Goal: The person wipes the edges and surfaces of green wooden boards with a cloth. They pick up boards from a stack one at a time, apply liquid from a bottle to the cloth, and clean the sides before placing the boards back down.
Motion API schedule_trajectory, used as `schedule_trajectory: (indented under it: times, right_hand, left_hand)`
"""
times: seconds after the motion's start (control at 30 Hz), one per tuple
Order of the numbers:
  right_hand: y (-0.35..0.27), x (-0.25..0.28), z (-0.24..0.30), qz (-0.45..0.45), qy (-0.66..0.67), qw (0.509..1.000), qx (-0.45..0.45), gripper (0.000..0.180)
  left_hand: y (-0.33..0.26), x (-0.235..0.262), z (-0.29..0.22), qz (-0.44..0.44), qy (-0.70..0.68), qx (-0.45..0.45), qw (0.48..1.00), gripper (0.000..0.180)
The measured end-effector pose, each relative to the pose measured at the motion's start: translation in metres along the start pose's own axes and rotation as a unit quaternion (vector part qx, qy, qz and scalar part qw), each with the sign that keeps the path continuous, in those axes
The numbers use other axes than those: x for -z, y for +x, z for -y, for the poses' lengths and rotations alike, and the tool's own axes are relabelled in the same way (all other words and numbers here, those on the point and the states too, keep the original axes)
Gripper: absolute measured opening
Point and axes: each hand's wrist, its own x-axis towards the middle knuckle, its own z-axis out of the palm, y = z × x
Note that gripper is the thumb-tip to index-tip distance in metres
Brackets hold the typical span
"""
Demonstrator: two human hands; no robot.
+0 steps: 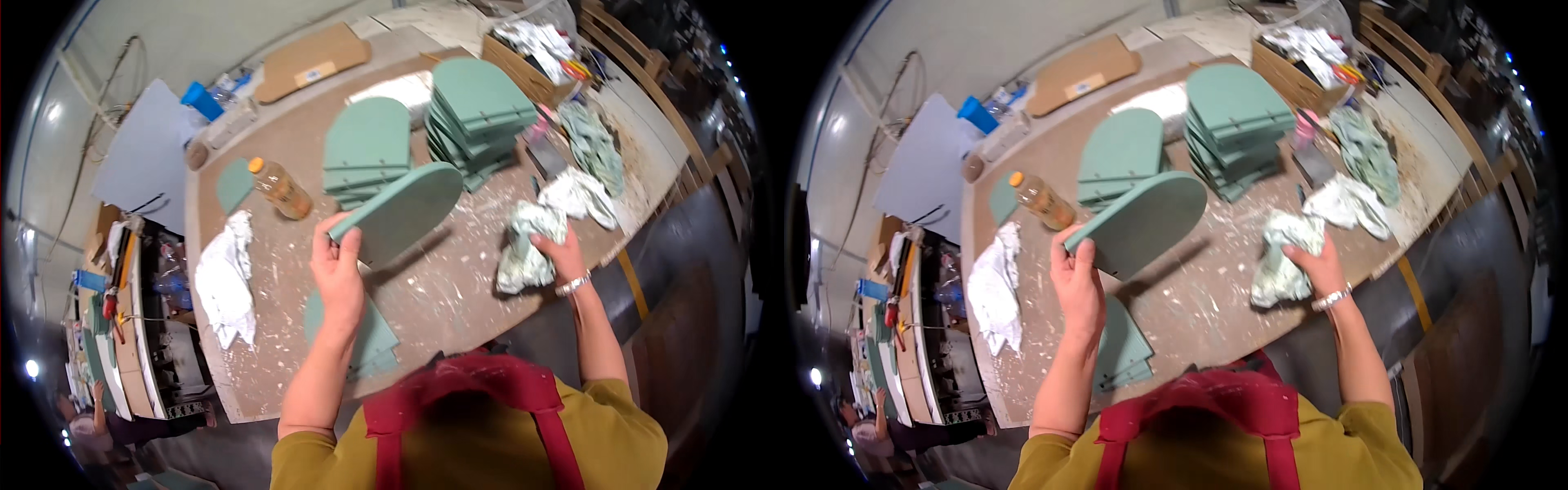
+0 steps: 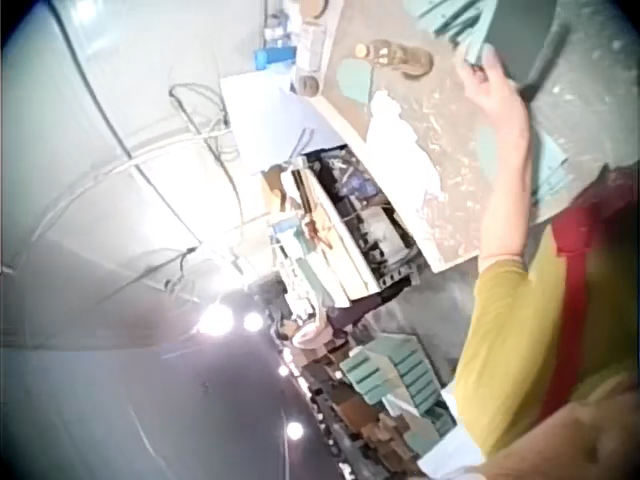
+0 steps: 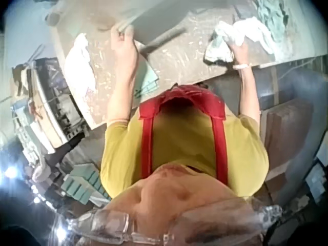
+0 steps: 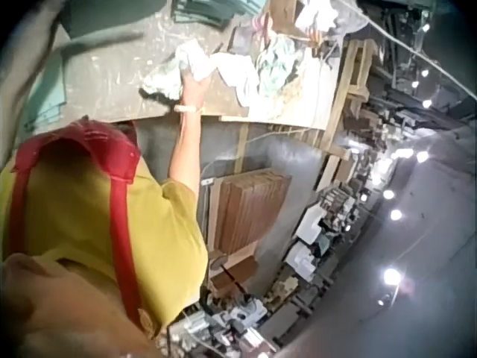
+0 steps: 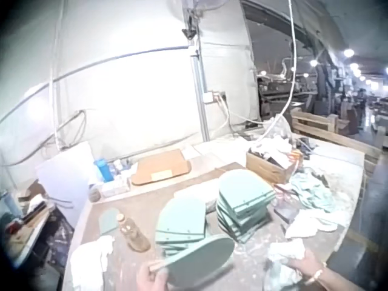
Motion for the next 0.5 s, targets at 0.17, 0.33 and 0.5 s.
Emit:
schedule_trajectory:
  times: [0.17,0.33,0.5]
  right_hand:
    - [-0.007,0.004,0.007,0.006,-0.037,0.999,0.032,0.049]
    - [-0.018,0.009,0.018,-0.017,-0.066,0.996,0.054,0.048]
    - [-0.028,0.006,0.022,-0.011,-0.108,0.992,0.064,0.045]
  left_hand:
    - [-0.060,-0.006,0.041,0.090,0.051,0.003,0.995,0.018]
    - [-0.091,0.002,0.066,0.120,0.075,0.037,0.989,0.020]
    - [-0.092,0.011,0.061,0.153,0.137,0.091,0.974,0.023]
